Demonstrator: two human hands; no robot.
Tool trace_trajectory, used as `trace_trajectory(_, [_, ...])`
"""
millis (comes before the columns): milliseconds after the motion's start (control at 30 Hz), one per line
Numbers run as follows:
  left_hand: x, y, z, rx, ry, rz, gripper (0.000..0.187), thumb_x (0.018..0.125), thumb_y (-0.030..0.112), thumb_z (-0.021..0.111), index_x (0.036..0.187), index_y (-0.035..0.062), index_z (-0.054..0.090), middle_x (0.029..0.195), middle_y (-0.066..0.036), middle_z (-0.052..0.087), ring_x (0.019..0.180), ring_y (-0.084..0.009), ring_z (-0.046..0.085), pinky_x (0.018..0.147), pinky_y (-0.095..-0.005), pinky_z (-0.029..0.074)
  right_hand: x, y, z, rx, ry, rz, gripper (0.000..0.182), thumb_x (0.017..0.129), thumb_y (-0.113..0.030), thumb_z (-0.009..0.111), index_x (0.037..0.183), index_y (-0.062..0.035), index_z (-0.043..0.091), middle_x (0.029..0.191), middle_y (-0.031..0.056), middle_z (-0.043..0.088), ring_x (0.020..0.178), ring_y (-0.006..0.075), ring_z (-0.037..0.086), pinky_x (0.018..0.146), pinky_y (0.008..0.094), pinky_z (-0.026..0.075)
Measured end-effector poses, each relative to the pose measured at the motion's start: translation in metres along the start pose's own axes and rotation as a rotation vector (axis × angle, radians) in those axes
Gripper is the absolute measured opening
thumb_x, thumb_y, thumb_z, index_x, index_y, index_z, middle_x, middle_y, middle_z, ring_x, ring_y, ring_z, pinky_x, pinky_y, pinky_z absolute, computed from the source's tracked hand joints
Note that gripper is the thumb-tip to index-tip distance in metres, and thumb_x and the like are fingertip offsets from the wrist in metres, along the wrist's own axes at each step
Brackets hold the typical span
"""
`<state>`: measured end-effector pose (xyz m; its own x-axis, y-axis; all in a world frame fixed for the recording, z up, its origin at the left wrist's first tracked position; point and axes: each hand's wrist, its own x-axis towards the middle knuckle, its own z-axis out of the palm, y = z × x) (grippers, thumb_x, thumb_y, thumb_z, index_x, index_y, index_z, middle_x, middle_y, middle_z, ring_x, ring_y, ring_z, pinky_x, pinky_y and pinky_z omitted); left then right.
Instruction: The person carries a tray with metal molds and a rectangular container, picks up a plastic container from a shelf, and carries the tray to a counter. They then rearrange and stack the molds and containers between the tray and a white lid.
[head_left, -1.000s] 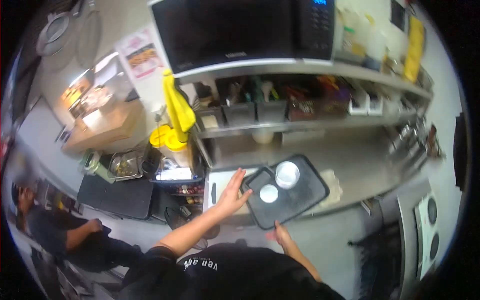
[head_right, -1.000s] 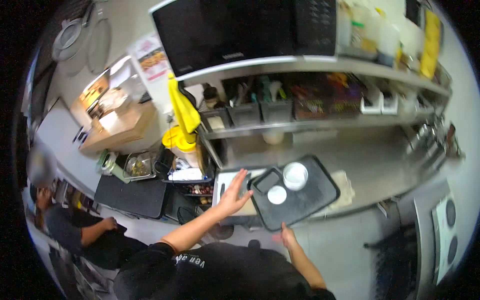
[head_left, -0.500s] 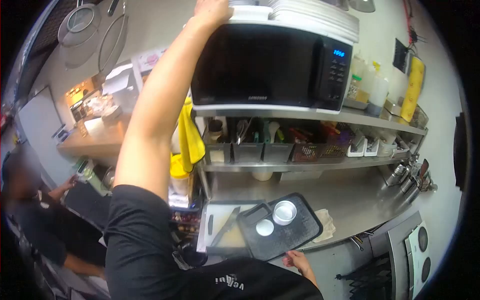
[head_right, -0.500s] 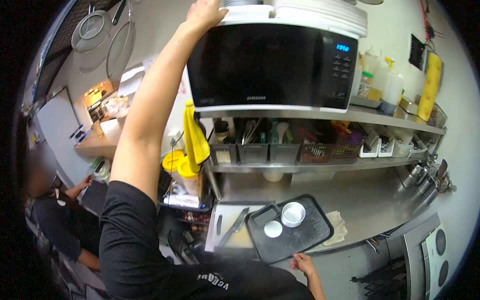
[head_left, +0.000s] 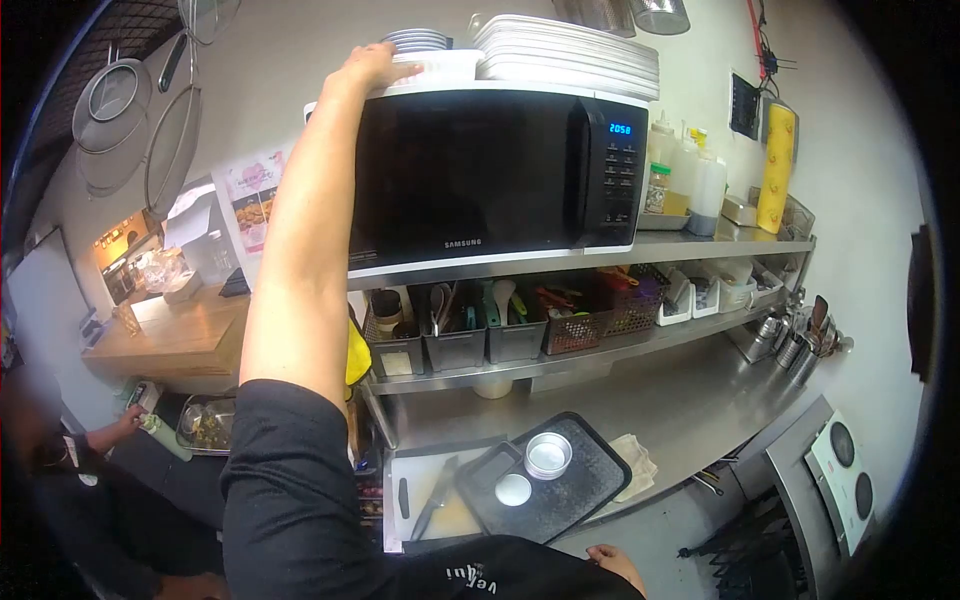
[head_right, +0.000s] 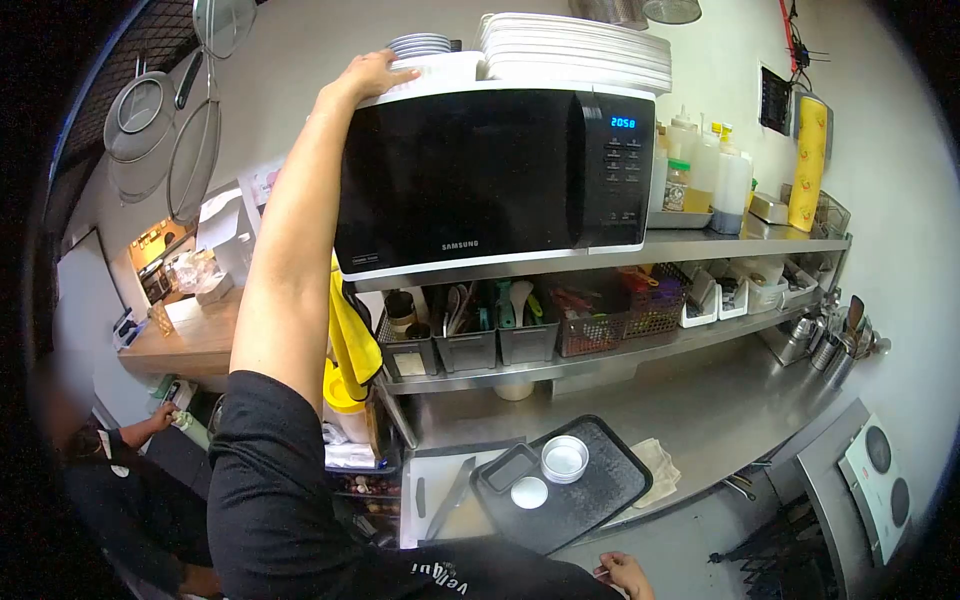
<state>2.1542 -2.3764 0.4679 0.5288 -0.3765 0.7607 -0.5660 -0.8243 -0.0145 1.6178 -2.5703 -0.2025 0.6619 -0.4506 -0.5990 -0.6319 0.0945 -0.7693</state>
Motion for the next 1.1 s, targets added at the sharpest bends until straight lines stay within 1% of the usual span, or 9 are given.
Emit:
trace_trajectory(33, [-0.002, 0.000, 0.001, 0.002, -0.005, -0.001, 0.082, 0.076, 0.065, 0.060, 0.132, 0.0072, 0.049, 0.130, -0.018, 0.052, 0.127, -0.0325, 0.044, 0.105, -0.0424, 0.035, 0.001, -0.001, 0.001, 0.016, -0.033, -0.045, 0.031, 0.094, -0.026, 0.054, 0.108, 0.0012, 0.059, 0.086, 0.0113, 0.068, 0.067, 0.0184, 0.064, 0.061, 0.0308, 0.052])
trace_trajectory(233, [-0.016, 0.002, -0.008, -0.049, 0.049, -0.007, 0.068, 0.085, 0.058, 0.053, 0.130, 0.0064, 0.051, 0.130, -0.018, 0.051, 0.126, -0.0311, 0.044, 0.107, -0.0421, 0.033, 0.030, -0.012, 0.001, 0.017, -0.117, -0.047, 0.029, 0.095, -0.026, 0.053, 0.106, -0.0006, 0.059, 0.086, 0.0099, 0.068, 0.066, 0.0170, 0.064, 0.059, 0.0285, 0.052])
trace_trajectory(300, [-0.019, -0.006, -0.007, 0.016, 0.212, 0.057, 0.058, 0.090, 0.051, 0.050, 0.116, 0.0007, 0.058, 0.121, -0.020, 0.057, 0.117, -0.0337, 0.051, 0.099, -0.0427, 0.040, 0.040, -0.012, -0.002, 0.047, -0.130, -0.059, 0.028, 0.095, -0.026, 0.053, 0.106, -0.0009, 0.059, 0.086, 0.0097, 0.068, 0.066, 0.0168, 0.064, 0.059, 0.0283, 0.052])
trace_trajectory(400, [-0.025, -0.025, -0.019, -0.044, 0.152, 0.111, 0.057, 0.091, 0.050, 0.048, 0.115, -0.0012, 0.057, 0.120, -0.022, 0.056, 0.114, -0.0345, 0.052, 0.098, -0.0417, 0.040, 0.047, -0.014, -0.005, 0.069, -0.144, -0.072, 0.027, 0.095, -0.026, 0.053, 0.104, -0.0014, 0.059, 0.086, 0.0093, 0.067, 0.067, 0.0167, 0.064, 0.059, 0.0283, 0.052])
trace_trajectory(600, [-0.039, -0.047, -0.023, -0.124, 0.328, 0.204, 0.048, 0.091, 0.042, 0.053, 0.102, -0.0040, 0.059, 0.107, -0.025, 0.060, 0.105, -0.0395, 0.054, 0.089, -0.0436, 0.043, 0.063, -0.012, -0.001, 0.033, -0.203, -0.057, 0.028, 0.095, -0.028, 0.053, 0.104, -0.0022, 0.058, 0.087, 0.0095, 0.068, 0.069, 0.0171, 0.064, 0.061, 0.0288, 0.053])
trace_trajectory(667, [-0.046, -0.049, -0.019, -0.148, 0.566, 0.319, 0.042, 0.087, 0.040, 0.059, 0.089, -0.0019, 0.059, 0.092, -0.022, 0.061, 0.091, -0.0390, 0.056, 0.080, -0.0448, 0.044, 0.060, -0.027, 0.001, 0.020, -0.216, -0.084, 0.029, 0.095, -0.029, 0.054, 0.105, -0.0026, 0.058, 0.087, 0.0096, 0.068, 0.070, 0.0174, 0.064, 0.062, 0.0290, 0.053])
trace_trajectory(800, [-0.062, -0.060, -0.025, -0.134, 0.801, 0.305, 0.049, 0.082, 0.050, 0.061, 0.085, 0.0012, 0.059, 0.083, -0.015, 0.060, 0.084, -0.0345, 0.057, 0.075, -0.0420, 0.045, 0.049, -0.049, 0.002, 0.008, -0.241, -0.082, 0.028, 0.094, -0.029, 0.056, 0.109, -0.0058, 0.059, 0.089, 0.0086, 0.068, 0.075, 0.0142, 0.064, 0.066, 0.0274, 0.051])
trace_trajectory(967, [-0.095, -0.056, -0.060, -0.261, 0.924, 0.236, 0.050, 0.076, 0.058, 0.064, 0.079, 0.0079, 0.066, 0.073, -0.009, 0.063, 0.070, -0.0271, 0.061, 0.061, -0.0382, 0.047, 0.010, -0.147, -0.004, -0.028, -0.343, -0.180, 0.039, 0.093, -0.036, 0.055, 0.116, -0.0048, 0.054, 0.094, 0.0099, 0.067, 0.080, 0.0178, 0.066, 0.069, 0.0308, 0.055])
trace_trajectory(1100, [-0.119, -0.063, -0.091, -0.428, 0.874, 0.241, 0.047, 0.079, 0.055, 0.065, 0.083, 0.0080, 0.069, 0.066, -0.008, 0.062, 0.060, -0.0161, 0.058, 0.056, -0.0314, 0.044, -0.045, -0.290, 0.001, -0.208, -0.263, -0.695, 0.043, 0.094, -0.038, 0.052, 0.121, -0.0045, 0.053, 0.095, 0.0085, 0.065, 0.077, 0.0159, 0.064, 0.065, 0.0299, 0.054])
